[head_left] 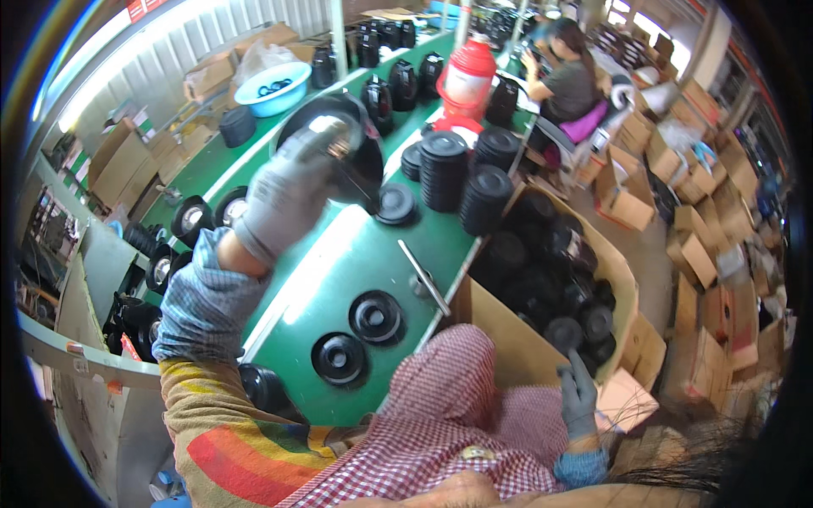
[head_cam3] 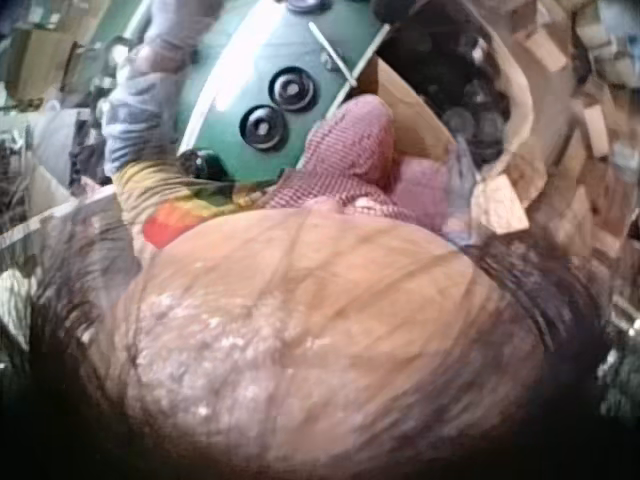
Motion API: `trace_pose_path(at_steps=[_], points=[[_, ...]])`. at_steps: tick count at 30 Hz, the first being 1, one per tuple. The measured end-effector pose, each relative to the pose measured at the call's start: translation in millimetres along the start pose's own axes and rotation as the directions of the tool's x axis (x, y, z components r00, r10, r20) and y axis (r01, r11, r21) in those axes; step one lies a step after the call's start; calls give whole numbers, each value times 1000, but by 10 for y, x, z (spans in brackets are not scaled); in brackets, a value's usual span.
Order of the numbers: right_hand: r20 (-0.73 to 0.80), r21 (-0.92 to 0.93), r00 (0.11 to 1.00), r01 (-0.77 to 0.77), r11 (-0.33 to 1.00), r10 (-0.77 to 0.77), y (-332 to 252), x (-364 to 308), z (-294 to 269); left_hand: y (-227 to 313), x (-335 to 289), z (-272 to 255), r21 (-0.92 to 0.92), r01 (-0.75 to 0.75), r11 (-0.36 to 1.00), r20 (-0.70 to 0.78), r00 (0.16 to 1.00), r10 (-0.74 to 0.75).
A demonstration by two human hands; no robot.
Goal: The person repeatedly picks up black plastic components from a cardboard box, places them on a green workbench, and uses a metal tool to press or adjust a central part of each component. The person then returns the components to the box and repeats the process.
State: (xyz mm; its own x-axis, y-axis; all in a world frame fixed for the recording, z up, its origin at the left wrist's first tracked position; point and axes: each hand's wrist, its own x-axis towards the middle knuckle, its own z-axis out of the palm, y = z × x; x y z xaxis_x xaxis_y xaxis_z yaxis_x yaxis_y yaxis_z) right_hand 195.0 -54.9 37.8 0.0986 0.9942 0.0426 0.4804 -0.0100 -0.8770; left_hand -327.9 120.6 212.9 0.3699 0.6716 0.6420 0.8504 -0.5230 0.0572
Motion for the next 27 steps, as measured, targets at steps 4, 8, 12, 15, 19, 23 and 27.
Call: trace_pose_path(at_steps=[4,8,12,15,19,23,27], points=[[76,-11,965,253,967,-252,-366,33,9,1369,-98,433,-238,-323,916,118,927,357],[85,85,920,375,923,-382,-465,105,-58,2529,-510,876,-509,-293,810,254,847,466],[230,342,965,41,939,-126,26,-25,-120,3453,-898,981,-536,-278,797,404,744,532],[339,274,932,31,961,-127,350,-280,-114,3785,-1209,1016,-523,-238,818,517,675,527],[600,495,800,-383,780,12,628,-473,55,4021,-1499,940,-526,-132,840,652,572,498],[616,556,785,-373,743,-67,823,-335,124,3841,-1471,962,-621,-73,781,553,666,501],[542,579,840,-355,734,-21,744,-350,91,3256,-1306,1039,-574,-274,771,421,709,566]])
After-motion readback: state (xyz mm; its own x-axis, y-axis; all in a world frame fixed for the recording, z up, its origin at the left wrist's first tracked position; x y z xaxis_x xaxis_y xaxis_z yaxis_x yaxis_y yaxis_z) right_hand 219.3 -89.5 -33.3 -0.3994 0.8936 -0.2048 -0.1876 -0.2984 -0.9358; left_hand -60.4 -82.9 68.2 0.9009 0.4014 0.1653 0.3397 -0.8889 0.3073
